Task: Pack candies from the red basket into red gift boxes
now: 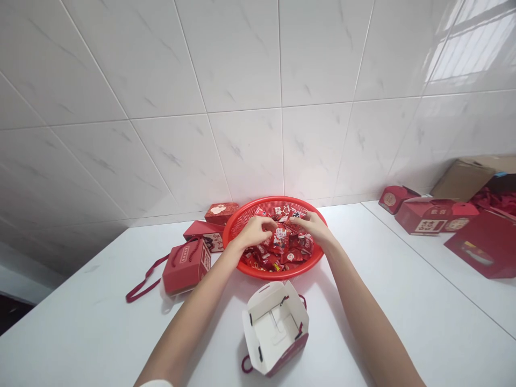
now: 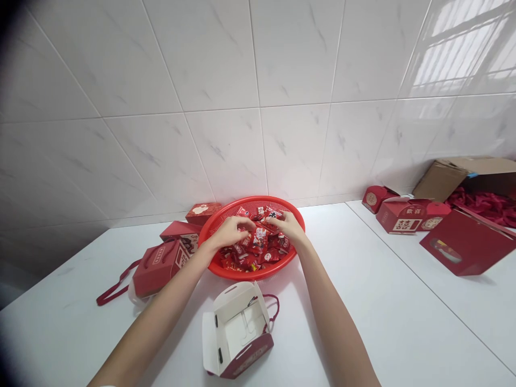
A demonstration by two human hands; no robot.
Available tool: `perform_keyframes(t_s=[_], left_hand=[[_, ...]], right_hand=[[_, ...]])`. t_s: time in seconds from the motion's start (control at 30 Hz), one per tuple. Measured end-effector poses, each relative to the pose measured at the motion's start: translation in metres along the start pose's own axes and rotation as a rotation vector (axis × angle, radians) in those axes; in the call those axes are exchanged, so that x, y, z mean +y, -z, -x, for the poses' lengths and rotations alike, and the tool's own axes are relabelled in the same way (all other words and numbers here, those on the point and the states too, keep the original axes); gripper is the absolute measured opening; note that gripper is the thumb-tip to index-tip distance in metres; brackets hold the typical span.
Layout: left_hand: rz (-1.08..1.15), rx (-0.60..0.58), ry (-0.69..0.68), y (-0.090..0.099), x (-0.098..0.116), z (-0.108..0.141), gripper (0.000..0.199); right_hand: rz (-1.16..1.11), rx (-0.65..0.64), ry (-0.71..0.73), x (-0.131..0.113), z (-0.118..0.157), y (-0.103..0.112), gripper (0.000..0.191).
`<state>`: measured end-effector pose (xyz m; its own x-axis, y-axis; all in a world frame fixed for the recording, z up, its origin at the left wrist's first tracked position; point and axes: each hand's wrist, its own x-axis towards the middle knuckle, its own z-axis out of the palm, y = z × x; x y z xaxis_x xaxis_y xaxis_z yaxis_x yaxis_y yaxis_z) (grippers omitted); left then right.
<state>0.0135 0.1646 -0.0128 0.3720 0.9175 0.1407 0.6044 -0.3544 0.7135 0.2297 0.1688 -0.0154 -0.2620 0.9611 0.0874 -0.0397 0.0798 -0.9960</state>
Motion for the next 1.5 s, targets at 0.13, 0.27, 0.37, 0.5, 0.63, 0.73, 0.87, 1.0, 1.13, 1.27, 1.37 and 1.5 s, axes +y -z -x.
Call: perform_keyframes(t_s=[0.13, 0.27, 0.37, 0.5, 0.63, 0.73, 0.87, 1.0, 1.13, 1.27, 1.37, 1.5], left_hand=[[-0.106, -0.396, -0.034, -0.008, 0.015, 0.006, 0.022], [-0.512, -0.668, -0.049, -0.020, 0.028, 0.009, 0.025], [-0.628, -0.692, -0.021, -0.027, 0.032, 0.008, 0.024], [-0.629, -0.710, 0.004, -0.031, 0.029, 0.006, 0.013], [-0.585, -0.671, -0.011, -0.029, 0.026, 0.006, 0.010], [-0.526, -0.575, -0.051, -0.024, 0.025, 0.006, 0.023], [-0.445, -0.361, -0.069, -0.016, 0.025, 0.005, 0.036], [-0.166, -0.079, -0.055, -0.011, 0.019, 0.003, 0.027], [0.030, 0.061, -0.048, -0.009, 0.010, 0.001, 0.021], [0.071, 0.099, -0.044, -0.010, 0.009, 0.002, 0.022], [0.114, 0.125, -0.078, -0.009, 0.012, 0.003, 0.022], [0.039, 0.116, -0.112, -0.007, 0.014, 0.003, 0.021]], right_hand=[[0.008, 0.019, 0.001, 0.001, 0.000, 0.000, 0.033], [0.009, 0.020, 0.003, 0.002, -0.001, 0.000, 0.032], [0.011, 0.010, 0.006, 0.002, -0.002, 0.001, 0.030], [-0.001, 0.005, 0.013, 0.003, -0.002, 0.000, 0.030], [-0.019, 0.022, 0.013, 0.002, -0.001, -0.001, 0.030], [-0.037, 0.040, 0.017, 0.001, 0.000, -0.001, 0.031], [-0.061, 0.044, 0.022, -0.001, 0.000, -0.002, 0.031], [-0.061, 0.039, 0.018, 0.000, -0.001, -0.001, 0.030], [-0.066, 0.040, 0.021, 0.002, -0.004, 0.000, 0.031], [-0.065, 0.036, 0.014, 0.004, -0.005, 0.000, 0.031], [-0.061, 0.032, 0.017, 0.002, -0.004, 0.000, 0.031], [-0.049, 0.019, 0.017, -0.001, -0.001, -0.002, 0.031]])
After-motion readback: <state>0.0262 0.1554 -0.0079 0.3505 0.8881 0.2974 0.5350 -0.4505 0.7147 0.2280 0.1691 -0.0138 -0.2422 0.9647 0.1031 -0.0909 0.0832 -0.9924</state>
